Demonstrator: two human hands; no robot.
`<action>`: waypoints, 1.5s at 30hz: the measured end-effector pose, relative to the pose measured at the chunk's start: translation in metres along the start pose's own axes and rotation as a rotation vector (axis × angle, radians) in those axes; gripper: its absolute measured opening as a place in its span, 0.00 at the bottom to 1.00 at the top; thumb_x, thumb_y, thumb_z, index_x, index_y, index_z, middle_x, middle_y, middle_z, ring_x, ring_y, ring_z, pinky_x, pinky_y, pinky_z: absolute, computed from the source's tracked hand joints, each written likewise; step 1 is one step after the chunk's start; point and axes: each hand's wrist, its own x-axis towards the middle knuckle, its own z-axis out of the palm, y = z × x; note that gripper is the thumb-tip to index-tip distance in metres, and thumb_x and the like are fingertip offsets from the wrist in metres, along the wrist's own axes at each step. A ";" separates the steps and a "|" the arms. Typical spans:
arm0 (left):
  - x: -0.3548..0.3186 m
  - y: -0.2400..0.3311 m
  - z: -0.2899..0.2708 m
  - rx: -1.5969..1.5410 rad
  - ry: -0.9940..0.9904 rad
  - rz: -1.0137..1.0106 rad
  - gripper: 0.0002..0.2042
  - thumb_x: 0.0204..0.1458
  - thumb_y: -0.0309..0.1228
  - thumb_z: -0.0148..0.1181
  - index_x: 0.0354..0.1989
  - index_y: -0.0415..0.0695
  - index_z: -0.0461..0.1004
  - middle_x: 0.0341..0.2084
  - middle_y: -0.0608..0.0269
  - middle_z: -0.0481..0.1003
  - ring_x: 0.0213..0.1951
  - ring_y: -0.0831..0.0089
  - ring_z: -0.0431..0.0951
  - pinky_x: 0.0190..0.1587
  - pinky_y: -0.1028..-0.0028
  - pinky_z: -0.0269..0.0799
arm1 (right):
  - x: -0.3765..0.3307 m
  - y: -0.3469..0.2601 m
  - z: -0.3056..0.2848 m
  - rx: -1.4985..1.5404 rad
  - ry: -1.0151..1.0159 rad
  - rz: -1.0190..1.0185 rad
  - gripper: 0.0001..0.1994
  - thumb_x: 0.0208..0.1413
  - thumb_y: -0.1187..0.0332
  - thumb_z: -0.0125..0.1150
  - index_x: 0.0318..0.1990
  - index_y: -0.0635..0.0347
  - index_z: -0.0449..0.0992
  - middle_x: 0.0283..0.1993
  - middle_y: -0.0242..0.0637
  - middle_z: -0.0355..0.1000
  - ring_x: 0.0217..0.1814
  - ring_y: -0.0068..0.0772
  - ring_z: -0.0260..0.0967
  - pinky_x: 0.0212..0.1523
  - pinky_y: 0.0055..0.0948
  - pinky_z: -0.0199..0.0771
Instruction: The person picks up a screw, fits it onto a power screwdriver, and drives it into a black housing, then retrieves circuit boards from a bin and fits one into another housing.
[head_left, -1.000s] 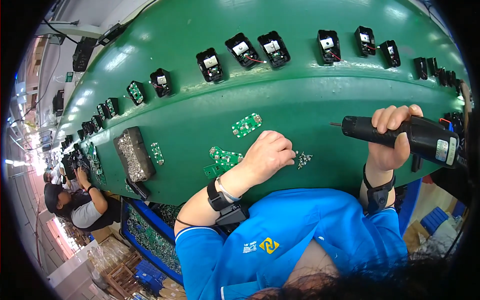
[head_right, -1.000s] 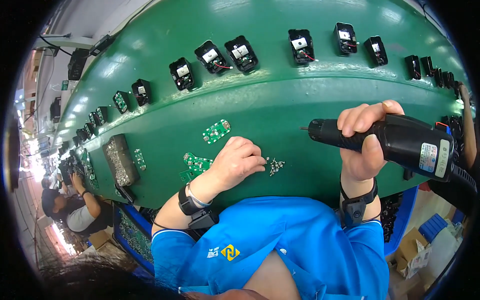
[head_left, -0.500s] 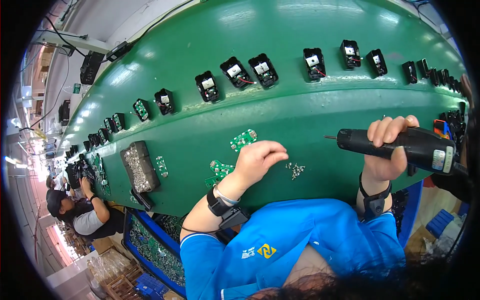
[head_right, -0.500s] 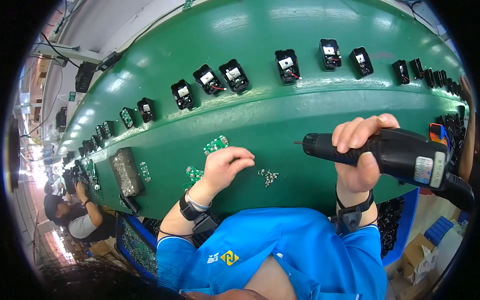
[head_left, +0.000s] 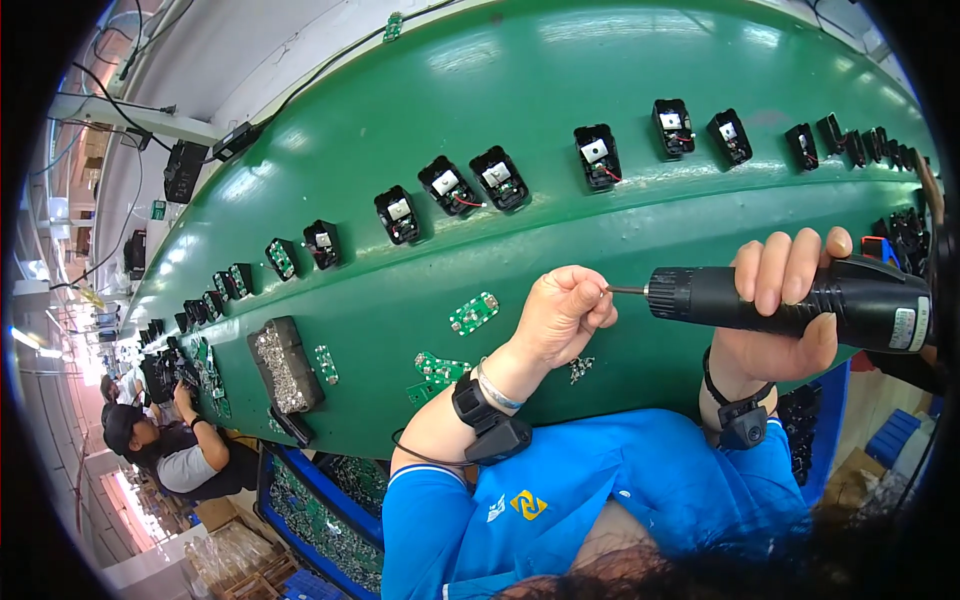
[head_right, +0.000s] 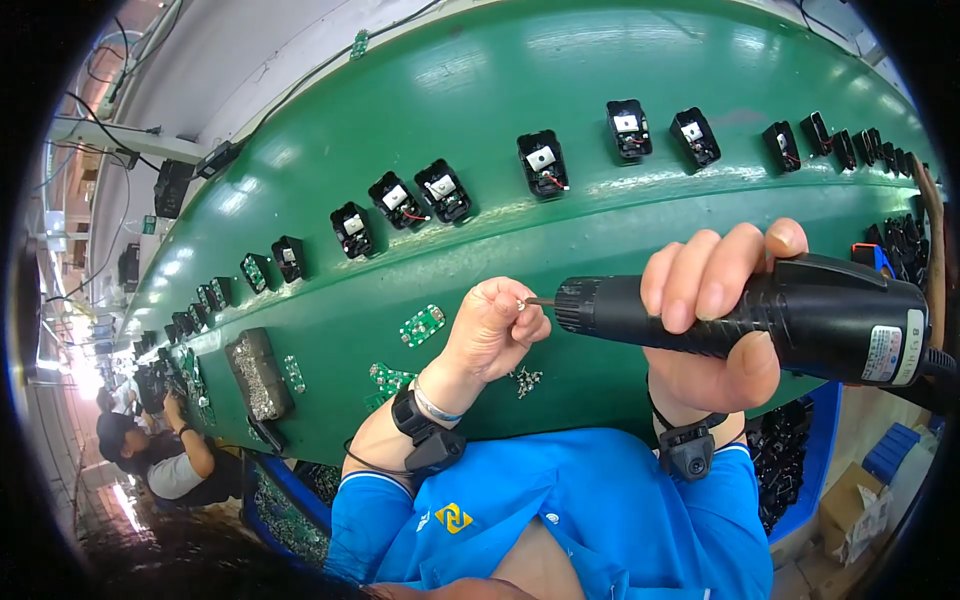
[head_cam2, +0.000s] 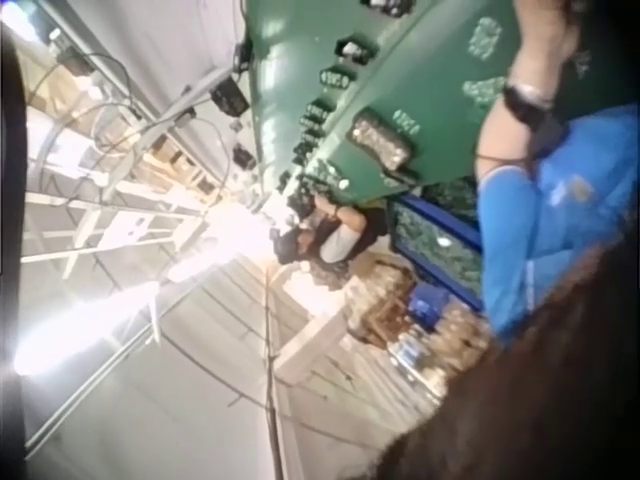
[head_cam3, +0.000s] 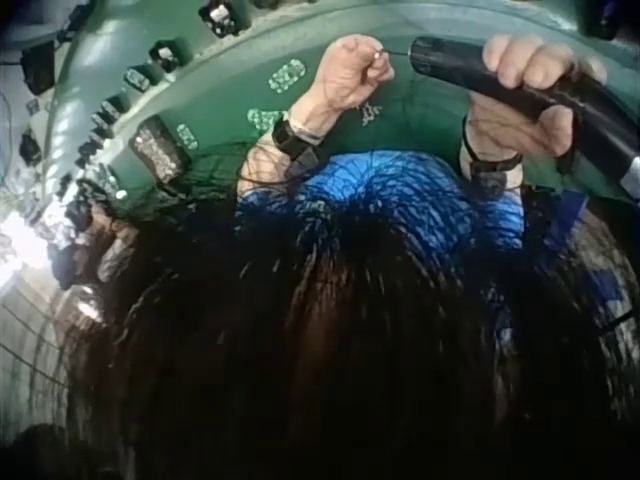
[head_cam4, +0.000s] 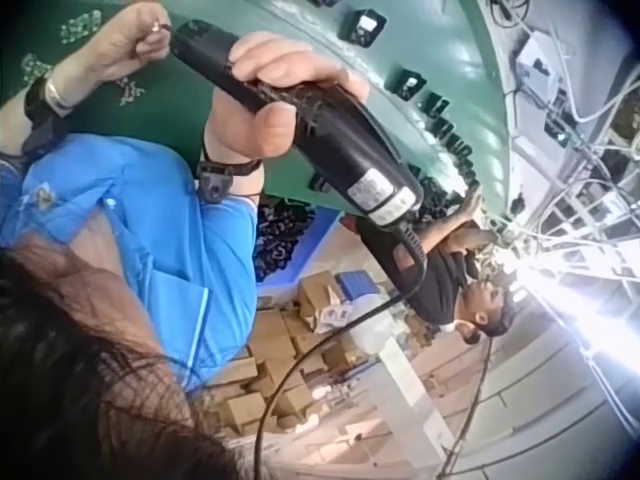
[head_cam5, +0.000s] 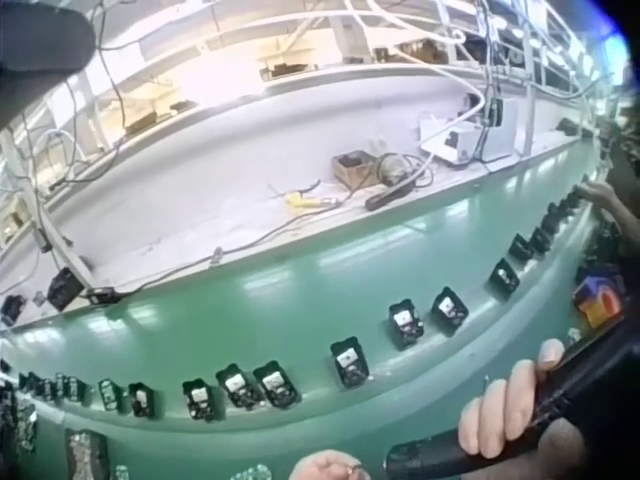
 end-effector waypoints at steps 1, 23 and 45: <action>0.001 0.000 0.000 0.012 0.000 -0.002 0.14 0.39 0.42 0.59 0.25 0.43 0.70 0.12 0.68 0.64 0.14 0.80 0.58 0.22 0.78 0.53 | 0.000 -0.001 -0.001 -0.001 0.003 -0.003 0.25 0.44 0.63 0.53 0.50 0.58 0.53 0.26 0.31 0.58 0.23 0.23 0.57 0.24 0.23 0.58; 0.020 0.022 0.005 0.722 -0.065 0.004 0.16 0.51 0.41 0.45 0.23 0.39 0.66 0.13 0.68 0.64 0.18 0.82 0.62 0.21 0.83 0.58 | 0.009 0.003 0.000 -0.069 -0.051 0.052 0.23 0.44 0.64 0.52 0.47 0.60 0.55 0.26 0.30 0.56 0.24 0.21 0.54 0.26 0.22 0.56; 0.035 0.019 0.008 0.496 0.048 -0.076 0.23 0.53 0.49 0.34 0.33 0.40 0.69 0.20 0.63 0.68 0.21 0.79 0.66 0.26 0.81 0.63 | 0.019 0.012 -0.016 -0.125 -0.027 -0.005 0.23 0.43 0.63 0.53 0.46 0.60 0.56 0.26 0.29 0.57 0.24 0.21 0.55 0.26 0.21 0.55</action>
